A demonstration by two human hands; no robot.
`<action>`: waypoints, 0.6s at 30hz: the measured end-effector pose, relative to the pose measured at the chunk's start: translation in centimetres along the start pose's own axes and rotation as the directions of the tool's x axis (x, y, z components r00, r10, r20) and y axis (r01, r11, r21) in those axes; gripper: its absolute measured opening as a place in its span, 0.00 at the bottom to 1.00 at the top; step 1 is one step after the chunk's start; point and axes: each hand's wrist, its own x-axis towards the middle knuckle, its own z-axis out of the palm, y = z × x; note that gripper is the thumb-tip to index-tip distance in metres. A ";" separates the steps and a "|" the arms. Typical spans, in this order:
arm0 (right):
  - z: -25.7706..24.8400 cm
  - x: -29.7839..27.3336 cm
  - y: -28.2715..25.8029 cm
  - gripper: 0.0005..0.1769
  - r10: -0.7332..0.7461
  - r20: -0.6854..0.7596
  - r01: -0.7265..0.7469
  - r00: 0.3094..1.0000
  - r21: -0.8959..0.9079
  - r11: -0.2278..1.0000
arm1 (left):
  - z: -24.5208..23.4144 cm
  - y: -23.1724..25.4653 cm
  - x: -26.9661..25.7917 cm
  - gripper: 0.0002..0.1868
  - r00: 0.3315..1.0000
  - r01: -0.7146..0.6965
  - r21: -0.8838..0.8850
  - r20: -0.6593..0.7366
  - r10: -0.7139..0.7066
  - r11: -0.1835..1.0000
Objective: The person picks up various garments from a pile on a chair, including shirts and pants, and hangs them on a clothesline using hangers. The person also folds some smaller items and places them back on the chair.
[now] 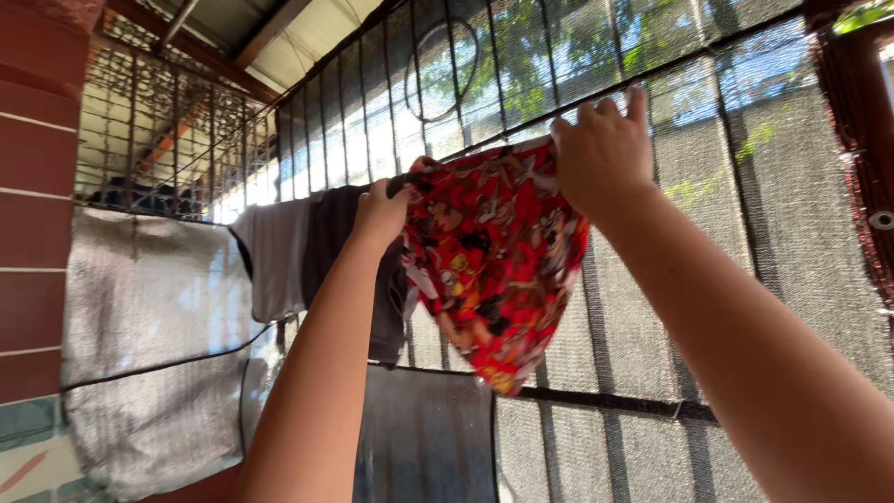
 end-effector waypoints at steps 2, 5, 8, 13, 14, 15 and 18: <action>0.9 0.1 0.3 0.42 -0.009 -0.041 0.008 0.999 -0.021 1.000 | -0.8 -0.7 -1.1 0.33 0.999 -0.038 0.005 0.014 0.038 0.999; 3.0 -0.3 0.4 0.32 -0.047 -0.352 0.087 0.935 0.099 0.991 | -2.6 -1.1 -3.4 0.35 0.997 -0.077 0.068 0.035 0.075 0.995; 3.5 -1.0 -0.2 0.36 -0.042 -0.314 0.041 0.948 -0.009 0.999 | -5.2 -0.5 -6.3 0.37 0.990 0.007 0.124 0.139 -0.024 0.992; 1.3 -5.4 -3.3 0.39 -0.016 -0.329 0.130 0.944 0.326 0.936 | -10.6 -2.0 -12.0 0.37 0.964 -0.031 0.241 0.264 -0.035 0.970; 0.4 -6.5 -4.2 0.41 -0.017 -0.338 0.159 0.941 0.398 0.903 | -11.8 -2.6 -13.2 0.38 0.960 -0.052 0.269 0.277 -0.026 0.962; -0.7 -7.5 -5.3 0.40 -0.014 -0.353 0.191 0.936 0.474 0.860 | -13.3 -3.2 -14.6 0.39 0.956 -0.069 0.302 0.292 -0.024 0.951; -4.6 -10.3 -7.9 0.39 -0.002 -0.369 0.253 0.929 0.634 0.731 | -18.6 -3.9 -19.6 0.40 0.938 -0.119 0.458 0.343 -0.052 0.881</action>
